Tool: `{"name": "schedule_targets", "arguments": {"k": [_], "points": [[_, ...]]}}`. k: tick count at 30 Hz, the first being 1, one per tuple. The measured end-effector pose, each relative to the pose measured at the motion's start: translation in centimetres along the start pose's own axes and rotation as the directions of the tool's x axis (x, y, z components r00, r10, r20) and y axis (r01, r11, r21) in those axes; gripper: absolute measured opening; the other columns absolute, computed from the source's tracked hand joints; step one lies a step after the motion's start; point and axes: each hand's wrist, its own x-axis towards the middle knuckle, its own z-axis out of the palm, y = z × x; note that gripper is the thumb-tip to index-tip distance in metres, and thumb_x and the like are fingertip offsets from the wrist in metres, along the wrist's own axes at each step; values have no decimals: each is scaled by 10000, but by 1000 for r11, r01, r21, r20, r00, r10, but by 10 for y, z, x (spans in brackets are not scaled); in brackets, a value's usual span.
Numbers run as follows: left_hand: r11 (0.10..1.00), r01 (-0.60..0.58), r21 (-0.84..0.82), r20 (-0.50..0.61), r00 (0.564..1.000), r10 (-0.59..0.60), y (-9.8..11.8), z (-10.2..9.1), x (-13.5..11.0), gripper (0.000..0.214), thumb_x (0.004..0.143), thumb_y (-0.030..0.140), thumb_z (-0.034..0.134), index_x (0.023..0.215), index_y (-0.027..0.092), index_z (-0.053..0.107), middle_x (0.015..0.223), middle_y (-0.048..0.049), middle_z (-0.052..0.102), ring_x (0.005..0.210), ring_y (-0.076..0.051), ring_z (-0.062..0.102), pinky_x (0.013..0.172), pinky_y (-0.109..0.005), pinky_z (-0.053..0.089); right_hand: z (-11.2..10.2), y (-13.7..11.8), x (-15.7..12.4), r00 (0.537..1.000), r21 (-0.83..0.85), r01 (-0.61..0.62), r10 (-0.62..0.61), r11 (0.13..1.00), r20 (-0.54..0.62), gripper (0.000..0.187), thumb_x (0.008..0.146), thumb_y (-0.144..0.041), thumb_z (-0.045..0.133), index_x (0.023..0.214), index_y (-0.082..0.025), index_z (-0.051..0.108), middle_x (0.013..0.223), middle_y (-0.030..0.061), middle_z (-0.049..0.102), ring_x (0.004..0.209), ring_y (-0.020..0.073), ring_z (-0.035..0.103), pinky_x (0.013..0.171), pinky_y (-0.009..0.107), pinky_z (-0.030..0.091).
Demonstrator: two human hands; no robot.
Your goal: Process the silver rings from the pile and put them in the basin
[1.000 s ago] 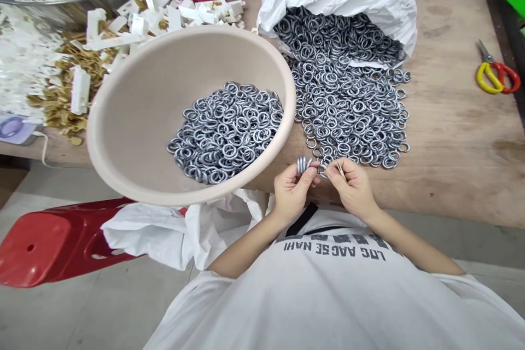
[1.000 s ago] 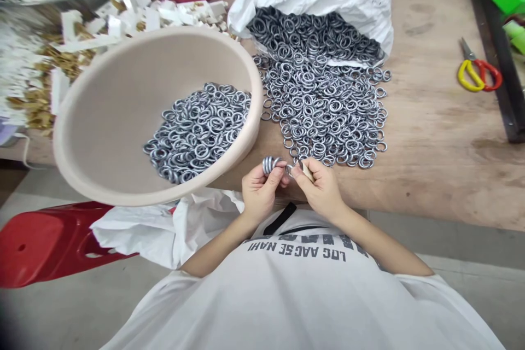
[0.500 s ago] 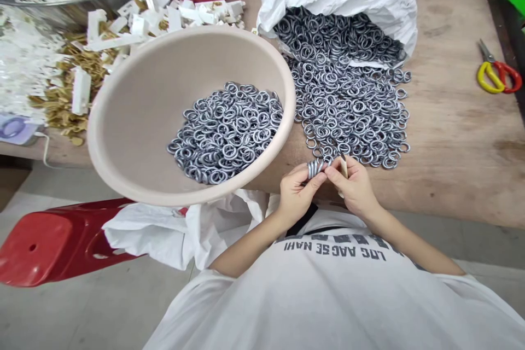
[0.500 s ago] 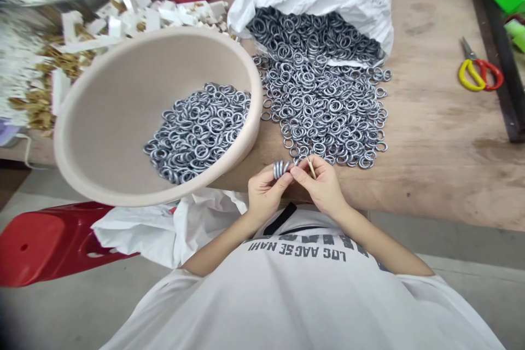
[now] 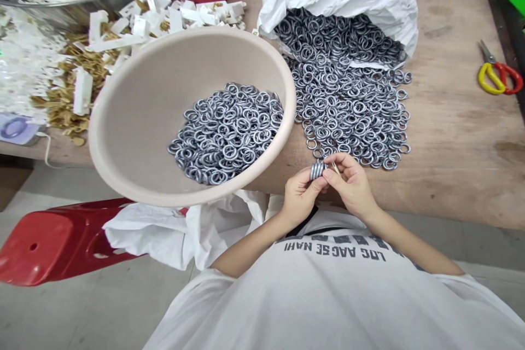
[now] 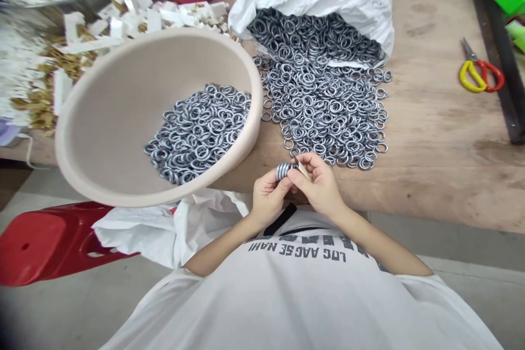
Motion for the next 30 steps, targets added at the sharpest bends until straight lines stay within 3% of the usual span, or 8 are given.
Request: {"name": "schedule_targets", "arguments": {"k": [4, 8, 12, 16, 26, 30], "points": [[1000, -18, -1, 16, 1000, 18, -3, -1, -1, 327, 924, 457, 633, 778, 166, 663, 690, -28, 637, 644, -140, 597, 633, -258, 493, -4, 0, 3, 1000, -38, -12, 12, 999, 0, 355, 816, -503, 743, 937, -249, 528, 769, -37, 576, 568, 116, 539, 537, 278, 513], [999, -38, -10, 64, 997, 39, -2, -1, 0, 324, 935, 464, 617, 834, 164, 682, 691, -25, 669, 595, -124, 604, 614, -250, 498, -9, -2, 6, 997, -95, 70, -72, 993, -23, 267, 910, -467, 646, 851, -233, 533, 706, -35, 546, 595, 114, 523, 562, 257, 477], [998, -59, 9, 76, 995, 58, 2, -3, 4, 362, 931, 461, 627, 734, 158, 647, 634, -14, 652, 581, -116, 591, 589, -237, 473, -9, -8, 5, 995, -173, 98, -94, 980, 29, 234, 857, -400, 716, 920, -233, 564, 776, -29, 563, 614, 113, 527, 576, 263, 471], [999, -18, -38, 88, 996, 21, 2, -5, 6, 364, 924, 475, 635, 750, 155, 641, 629, -8, 648, 580, -116, 590, 585, -233, 466, -8, -7, 5, 997, -176, 74, -67, 982, 43, 278, 821, -393, 742, 928, -241, 536, 798, -33, 556, 622, 115, 512, 574, 262, 456], [998, -12, -58, 60, 998, 15, -4, -7, 8, 347, 909, 512, 644, 879, 166, 655, 639, -5, 666, 575, -116, 602, 613, -233, 473, -13, 4, 12, 990, -162, 142, -140, 977, 19, 265, 955, -455, 599, 833, -230, 532, 756, -26, 568, 692, 129, 539, 680, 272, 455], [999, -5, -46, 45, 999, 7, 0, -8, 10, 362, 896, 527, 653, 861, 166, 652, 631, -4, 660, 559, -116, 597, 590, -230, 472, -20, -1, 9, 978, -324, 201, -206, 924, 19, 253, 963, -461, 585, 873, -224, 581, 794, -11, 580, 728, 143, 536, 699, 287, 438]]}}
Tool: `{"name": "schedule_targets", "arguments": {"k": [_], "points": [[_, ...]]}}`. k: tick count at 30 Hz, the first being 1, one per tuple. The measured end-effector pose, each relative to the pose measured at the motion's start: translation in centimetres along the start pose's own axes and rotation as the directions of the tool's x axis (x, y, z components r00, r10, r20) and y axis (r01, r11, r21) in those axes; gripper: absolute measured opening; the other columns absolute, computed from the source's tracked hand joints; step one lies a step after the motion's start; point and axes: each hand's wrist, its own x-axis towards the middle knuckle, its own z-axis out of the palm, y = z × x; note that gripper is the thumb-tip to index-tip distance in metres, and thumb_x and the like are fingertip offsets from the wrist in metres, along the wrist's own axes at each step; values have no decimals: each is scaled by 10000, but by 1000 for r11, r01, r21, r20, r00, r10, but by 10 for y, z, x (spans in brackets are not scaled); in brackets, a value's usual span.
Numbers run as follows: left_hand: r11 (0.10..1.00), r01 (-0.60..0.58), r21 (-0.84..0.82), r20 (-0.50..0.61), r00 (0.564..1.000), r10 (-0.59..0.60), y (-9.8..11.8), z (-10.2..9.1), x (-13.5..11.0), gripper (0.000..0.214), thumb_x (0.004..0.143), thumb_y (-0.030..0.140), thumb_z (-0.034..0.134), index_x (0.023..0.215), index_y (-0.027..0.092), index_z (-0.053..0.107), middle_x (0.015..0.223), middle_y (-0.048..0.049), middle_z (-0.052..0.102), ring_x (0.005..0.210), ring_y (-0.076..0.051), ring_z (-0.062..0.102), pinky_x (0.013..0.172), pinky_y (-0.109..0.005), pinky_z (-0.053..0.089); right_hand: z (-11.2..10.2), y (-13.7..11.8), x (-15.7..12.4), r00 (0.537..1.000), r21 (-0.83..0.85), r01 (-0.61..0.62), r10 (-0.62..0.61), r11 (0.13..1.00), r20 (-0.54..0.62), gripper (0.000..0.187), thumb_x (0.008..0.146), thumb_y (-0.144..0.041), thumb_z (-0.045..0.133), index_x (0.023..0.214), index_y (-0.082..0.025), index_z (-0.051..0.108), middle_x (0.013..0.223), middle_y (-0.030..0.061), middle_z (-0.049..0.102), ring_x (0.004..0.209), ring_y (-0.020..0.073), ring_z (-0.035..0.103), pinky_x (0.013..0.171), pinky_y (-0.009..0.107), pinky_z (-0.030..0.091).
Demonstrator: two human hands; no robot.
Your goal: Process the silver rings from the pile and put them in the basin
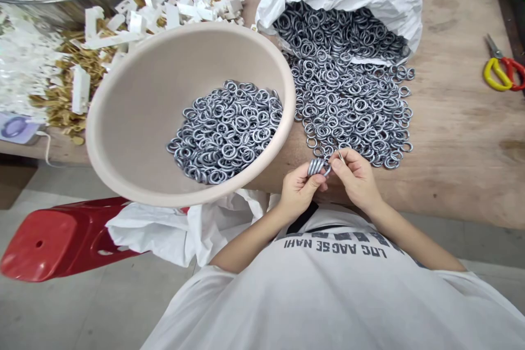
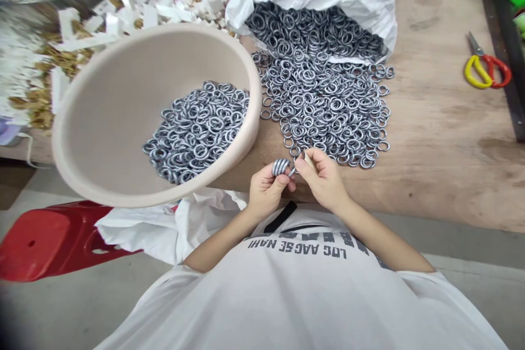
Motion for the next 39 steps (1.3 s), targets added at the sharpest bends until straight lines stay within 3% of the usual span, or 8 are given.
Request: {"name": "schedule_targets", "arguments": {"k": [5, 10, 18, 22, 25, 32, 36, 39], "points": [[999, -35, 20, -38, 999, 36, 2, -3, 2, 324, 900, 487, 662, 854, 166, 663, 644, -5, 655, 588, -124, 596, 608, -238, 485, -8, -9, -10, 988, -353, 152, -128, 923, 89, 214, 983, -398, 566, 878, -220, 626, 740, -11, 576, 673, 141, 509, 644, 290, 375], [992, -66, 109, -86, 993, 76, 1, -6, 3, 360, 871, 518, 683, 824, 161, 691, 672, -10, 647, 618, -133, 576, 604, -242, 468, -8, -11, -16, 965, -459, 250, -183, 852, 185, 200, 965, -352, 589, 818, -219, 615, 708, -9, 559, 659, 142, 498, 638, 289, 353], [941, -164, 297, -101, 974, 202, 1, -10, 3, 354, 880, 513, 671, 806, 170, 719, 691, -25, 688, 633, -149, 602, 639, -266, 462, -7, -13, -15, 970, -466, 209, -120, 860, 214, 300, 989, -400, 548, 754, -217, 583, 664, -22, 507, 621, 131, 462, 610, 284, 320], [932, -231, 281, 4, 971, 240, -1, -11, -4, 368, 917, 502, 625, 761, 182, 718, 674, -40, 701, 646, -162, 642, 675, -285, 496, -12, -2, -7, 994, -463, 92, -52, 881, 99, 328, 996, -431, 534, 763, -212, 607, 653, -26, 521, 612, 127, 466, 600, 280, 313], [958, -213, 193, 71, 977, 203, -1, -10, -8, 353, 905, 508, 643, 785, 184, 717, 700, -54, 720, 670, -172, 668, 698, -294, 519, -16, 5, -5, 999, -453, 33, -36, 891, 1, 323, 992, -447, 541, 789, -209, 619, 641, -31, 505, 611, 128, 457, 600, 276, 322], [1000, -4, -24, -210, 978, -1, -14, -14, -1, 320, 923, 475, 634, 832, 169, 653, 679, -14, 674, 615, -114, 605, 632, -233, 503, -21, 15, -24, 982, -520, 188, -151, 833, 113, 216, 984, -378, 562, 860, -211, 621, 684, -18, 558, 629, 136, 514, 618, 272, 374], [995, 18, -97, -242, 969, -41, -25, -21, 1, 338, 906, 477, 655, 781, 165, 634, 629, -4, 641, 578, -105, 578, 597, -225, 499, -38, 28, -40, 972, -664, 228, -208, 712, 111, 166, 947, -350, 613, 868, -205, 636, 687, -7, 593, 620, 140, 533, 603, 279, 366], [991, 47, -128, -231, 970, -75, -29, -24, 2, 346, 900, 492, 656, 784, 167, 632, 625, 0, 637, 574, -106, 576, 603, -227, 509, -46, 32, -46, 974, -672, 177, -225, 719, 16, 164, 944, -341, 615, 861, -201, 639, 683, -11, 595, 613, 134, 532, 602, 270, 374]]}}
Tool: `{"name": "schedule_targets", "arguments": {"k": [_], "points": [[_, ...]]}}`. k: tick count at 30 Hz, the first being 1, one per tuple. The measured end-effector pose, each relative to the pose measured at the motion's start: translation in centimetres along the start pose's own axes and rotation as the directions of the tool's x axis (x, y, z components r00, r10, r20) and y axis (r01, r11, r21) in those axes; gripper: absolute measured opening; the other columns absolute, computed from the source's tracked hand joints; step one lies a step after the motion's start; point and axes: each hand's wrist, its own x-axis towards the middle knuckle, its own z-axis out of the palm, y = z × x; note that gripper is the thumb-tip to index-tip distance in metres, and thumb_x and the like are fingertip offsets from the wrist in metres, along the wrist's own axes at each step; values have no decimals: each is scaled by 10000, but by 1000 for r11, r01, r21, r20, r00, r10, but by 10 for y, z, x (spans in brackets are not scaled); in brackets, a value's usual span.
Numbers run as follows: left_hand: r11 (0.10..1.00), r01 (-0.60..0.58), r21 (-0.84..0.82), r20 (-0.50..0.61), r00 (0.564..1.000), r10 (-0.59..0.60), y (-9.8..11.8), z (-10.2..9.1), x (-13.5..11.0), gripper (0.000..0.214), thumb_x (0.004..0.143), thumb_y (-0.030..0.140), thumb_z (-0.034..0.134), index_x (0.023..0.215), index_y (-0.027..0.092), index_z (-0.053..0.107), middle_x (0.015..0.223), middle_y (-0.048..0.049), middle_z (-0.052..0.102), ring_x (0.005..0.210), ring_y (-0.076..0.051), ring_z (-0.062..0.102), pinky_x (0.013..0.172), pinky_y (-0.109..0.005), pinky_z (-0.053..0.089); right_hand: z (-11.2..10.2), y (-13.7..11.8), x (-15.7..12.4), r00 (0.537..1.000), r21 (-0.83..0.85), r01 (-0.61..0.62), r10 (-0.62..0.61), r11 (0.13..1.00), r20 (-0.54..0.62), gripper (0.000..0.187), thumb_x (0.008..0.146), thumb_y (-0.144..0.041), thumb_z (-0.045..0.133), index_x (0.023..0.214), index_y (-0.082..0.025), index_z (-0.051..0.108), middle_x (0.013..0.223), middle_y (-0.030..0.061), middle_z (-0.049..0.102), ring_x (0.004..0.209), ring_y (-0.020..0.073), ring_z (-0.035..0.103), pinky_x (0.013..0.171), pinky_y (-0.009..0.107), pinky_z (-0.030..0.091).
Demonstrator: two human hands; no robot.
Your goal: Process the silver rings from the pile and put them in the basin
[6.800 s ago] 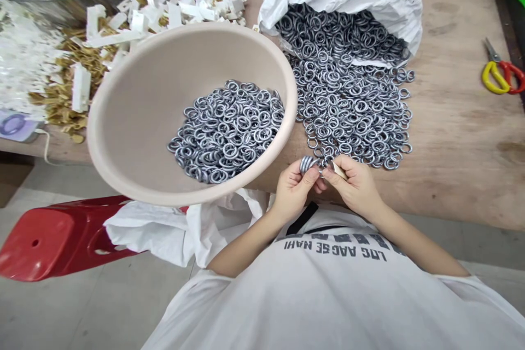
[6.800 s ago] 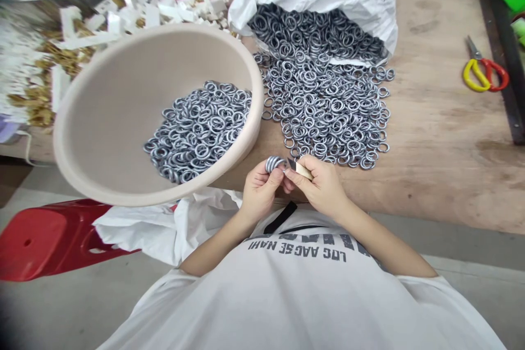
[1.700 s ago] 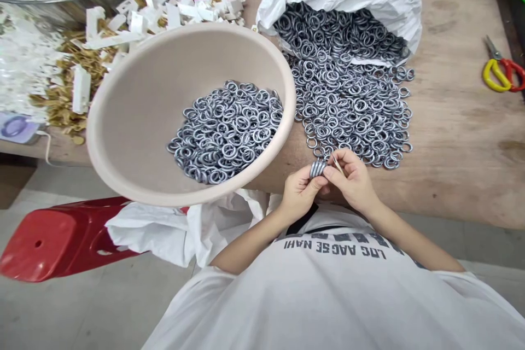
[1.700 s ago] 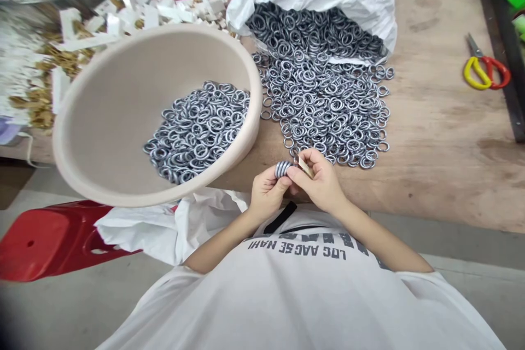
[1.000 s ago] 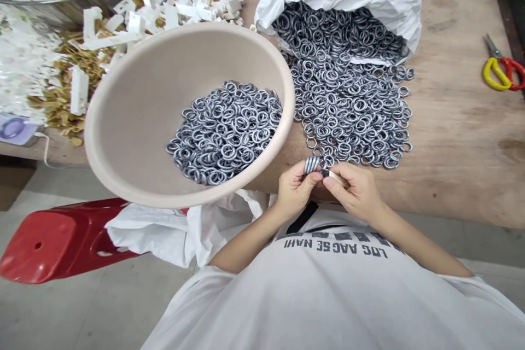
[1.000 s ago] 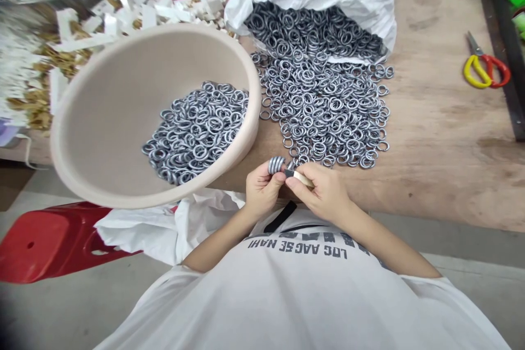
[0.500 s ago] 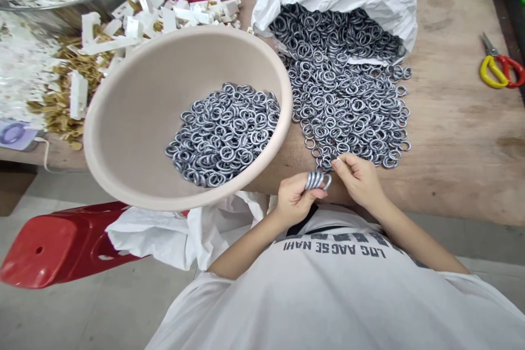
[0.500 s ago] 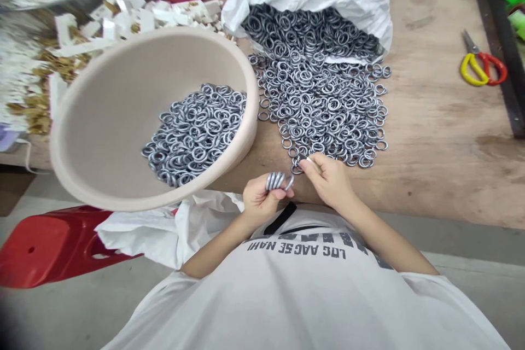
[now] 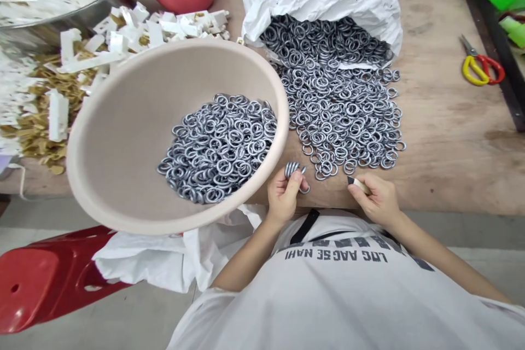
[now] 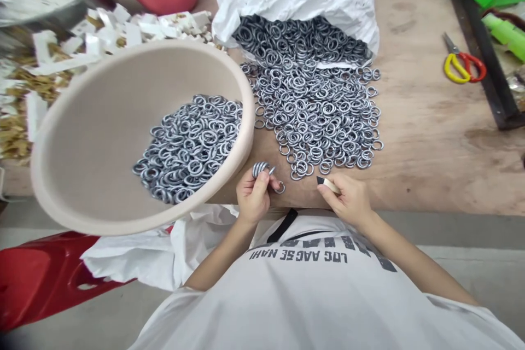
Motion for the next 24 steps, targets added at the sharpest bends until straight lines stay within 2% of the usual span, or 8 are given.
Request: {"name": "schedule_targets", "arguments": {"k": [3, 9, 14, 17, 24], "points": [[1000, 23, 21, 28, 999, -24, -1, -3, -1, 344, 896, 494, 660, 791, 167, 630, 634, 2, 633, 584, -108, 578, 620, -230, 512, 0, 0, 1, 995, 31, -76, 77, 997, -56, 187, 957, -346, 597, 870, -189, 650, 674, -19, 580, 600, 121, 517, 604, 257, 378], [995, 29, 91, 135, 990, -41, 0, -13, -4, 247, 947, 393, 615, 830, 177, 641, 696, 0, 633, 664, -120, 595, 686, -243, 498, 4, -6, 14, 976, 82, -191, 198, 978, -90, 230, 974, -366, 568, 858, -186, 654, 670, -27, 565, 620, 115, 512, 611, 247, 364], [975, -15, 222, 237, 971, -39, 5, -16, -3, 223, 964, 362, 593, 842, 181, 639, 730, -3, 625, 699, -123, 591, 710, -243, 475, 5, -8, 14, 965, 129, -224, 239, 966, -111, 255, 972, -382, 563, 823, -185, 629, 664, -32, 526, 622, 116, 487, 621, 254, 350], [957, -36, 287, 286, 957, -50, 7, -17, -1, 236, 974, 374, 576, 854, 181, 638, 755, -9, 630, 714, -125, 592, 703, -239, 465, 6, -9, 13, 957, 170, -238, 261, 956, -124, 266, 969, -398, 558, 836, -180, 633, 693, -20, 553, 645, 124, 504, 631, 261, 355], [957, -30, 290, 334, 940, -72, 1, -24, 2, 238, 962, 402, 591, 926, 180, 672, 813, -28, 664, 742, -139, 625, 718, -243, 490, 7, -12, 15, 957, 188, -215, 245, 958, -157, 280, 947, -406, 565, 805, -172, 625, 710, -9, 559, 660, 126, 485, 623, 259, 345]]}}
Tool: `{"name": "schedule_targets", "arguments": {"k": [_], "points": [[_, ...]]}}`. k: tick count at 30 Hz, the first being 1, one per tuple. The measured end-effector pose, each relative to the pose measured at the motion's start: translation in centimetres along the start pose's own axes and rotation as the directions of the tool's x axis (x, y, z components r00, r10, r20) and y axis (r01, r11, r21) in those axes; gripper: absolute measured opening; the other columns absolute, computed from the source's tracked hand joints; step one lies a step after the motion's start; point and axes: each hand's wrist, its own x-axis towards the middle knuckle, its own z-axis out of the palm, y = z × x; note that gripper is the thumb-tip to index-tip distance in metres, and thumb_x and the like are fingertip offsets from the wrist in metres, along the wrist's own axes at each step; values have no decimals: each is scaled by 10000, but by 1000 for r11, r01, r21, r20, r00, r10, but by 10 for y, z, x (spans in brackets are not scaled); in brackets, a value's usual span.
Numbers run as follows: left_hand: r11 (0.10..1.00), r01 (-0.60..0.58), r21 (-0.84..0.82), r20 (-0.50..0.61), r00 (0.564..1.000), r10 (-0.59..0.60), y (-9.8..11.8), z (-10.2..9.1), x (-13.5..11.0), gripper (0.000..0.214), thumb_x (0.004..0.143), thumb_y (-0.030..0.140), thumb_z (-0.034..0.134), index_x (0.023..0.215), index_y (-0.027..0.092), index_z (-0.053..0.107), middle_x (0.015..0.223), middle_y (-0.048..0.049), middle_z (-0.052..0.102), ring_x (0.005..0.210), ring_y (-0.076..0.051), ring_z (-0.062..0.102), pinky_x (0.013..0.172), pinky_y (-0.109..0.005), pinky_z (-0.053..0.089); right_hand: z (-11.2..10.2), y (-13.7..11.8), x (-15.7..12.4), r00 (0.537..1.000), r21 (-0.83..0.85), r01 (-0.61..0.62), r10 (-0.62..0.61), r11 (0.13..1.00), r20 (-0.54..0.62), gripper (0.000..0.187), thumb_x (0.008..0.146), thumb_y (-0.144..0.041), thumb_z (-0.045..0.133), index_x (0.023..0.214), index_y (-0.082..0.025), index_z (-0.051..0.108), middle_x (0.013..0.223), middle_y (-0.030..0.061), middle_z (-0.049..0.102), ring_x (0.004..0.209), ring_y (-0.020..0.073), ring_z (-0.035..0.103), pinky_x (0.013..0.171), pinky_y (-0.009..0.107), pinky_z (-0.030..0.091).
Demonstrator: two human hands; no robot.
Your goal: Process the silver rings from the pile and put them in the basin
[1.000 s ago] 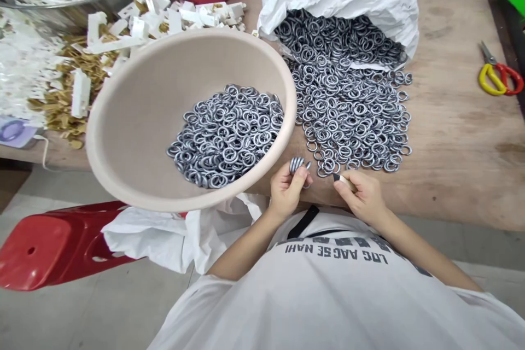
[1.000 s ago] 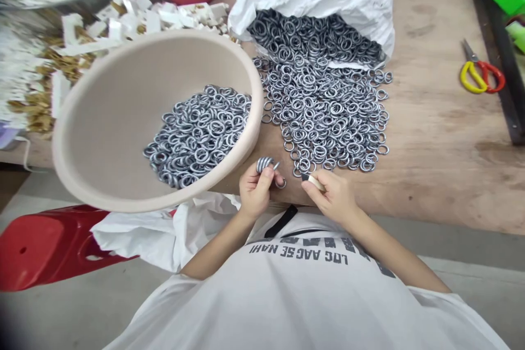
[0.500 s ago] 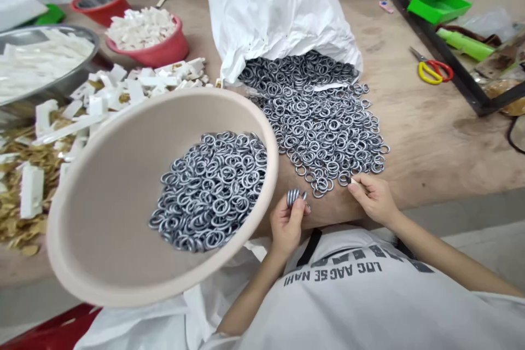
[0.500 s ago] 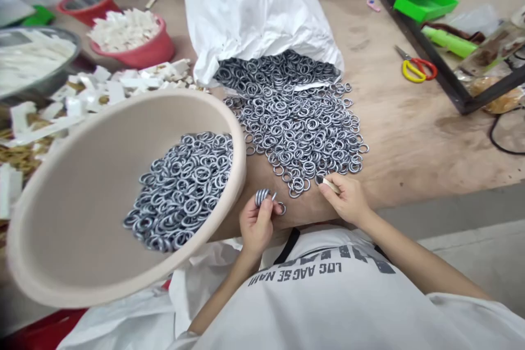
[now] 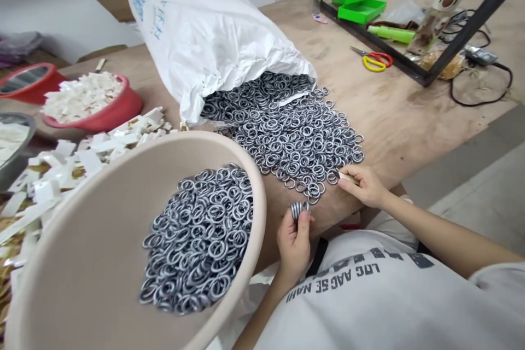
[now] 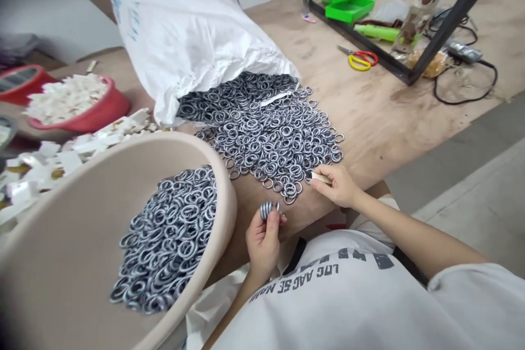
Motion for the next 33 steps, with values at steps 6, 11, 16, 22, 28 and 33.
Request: {"name": "schedule_targets", "arguments": {"k": [6, 11, 16, 22, 28, 33], "points": [[997, -57, 47, -3, 998, 57, -2, 0, 2, 254, 960, 411, 591, 923, 175, 677, 803, -32, 670, 749, -143, 628, 740, -246, 499, 0, -2, 0, 1000, 21, 17, -17, 1000, -3, 263, 926, -395, 577, 791, -172, 606, 680, -27, 505, 631, 115, 439, 609, 255, 327], [995, -50, 86, -79, 995, 57, -4, 3, 4, 321, 934, 480, 602, 946, 171, 692, 822, -58, 712, 758, -175, 665, 737, -270, 536, -1, 0, 1, 999, 97, 37, -40, 995, 24, 258, 925, -380, 580, 758, -184, 565, 665, -38, 460, 623, 111, 418, 602, 251, 314], [960, -80, 268, -103, 988, 111, -7, 4, 9, 314, 930, 467, 604, 997, 180, 714, 922, -65, 766, 846, -201, 711, 786, -277, 552, -1, 5, 3, 997, 160, -8, -5, 987, 82, 243, 933, -396, 576, 809, -188, 590, 687, -41, 490, 629, 108, 436, 601, 242, 322], [800, -137, 585, -122, 959, 254, -16, 13, 16, 314, 931, 457, 579, 1084, 227, 728, 1041, -48, 783, 934, -237, 731, 816, -313, 575, -9, 4, 6, 993, 145, -23, 5, 989, 120, 253, 946, -430, 577, 842, -203, 616, 721, -37, 557, 662, 113, 493, 618, 238, 325], [581, -237, 779, -89, 875, 476, -25, 26, 12, 355, 875, 398, 609, 1222, 474, 619, 1053, 64, 750, 944, -304, 730, 824, -515, 628, -20, 4, 1, 985, 133, -18, -6, 991, 172, 207, 965, -412, 564, 902, -228, 634, 761, -25, 623, 690, 144, 552, 614, 254, 313], [539, -212, 815, -104, 862, 496, -15, 36, 13, 264, 917, 322, 588, 1159, 423, 622, 1078, 41, 718, 985, -274, 708, 887, -500, 613, -20, 11, 0, 976, 141, 19, -49, 990, 211, 215, 982, -426, 535, 995, -245, 651, 861, 9, 690, 762, 184, 611, 647, 272, 342]]}}
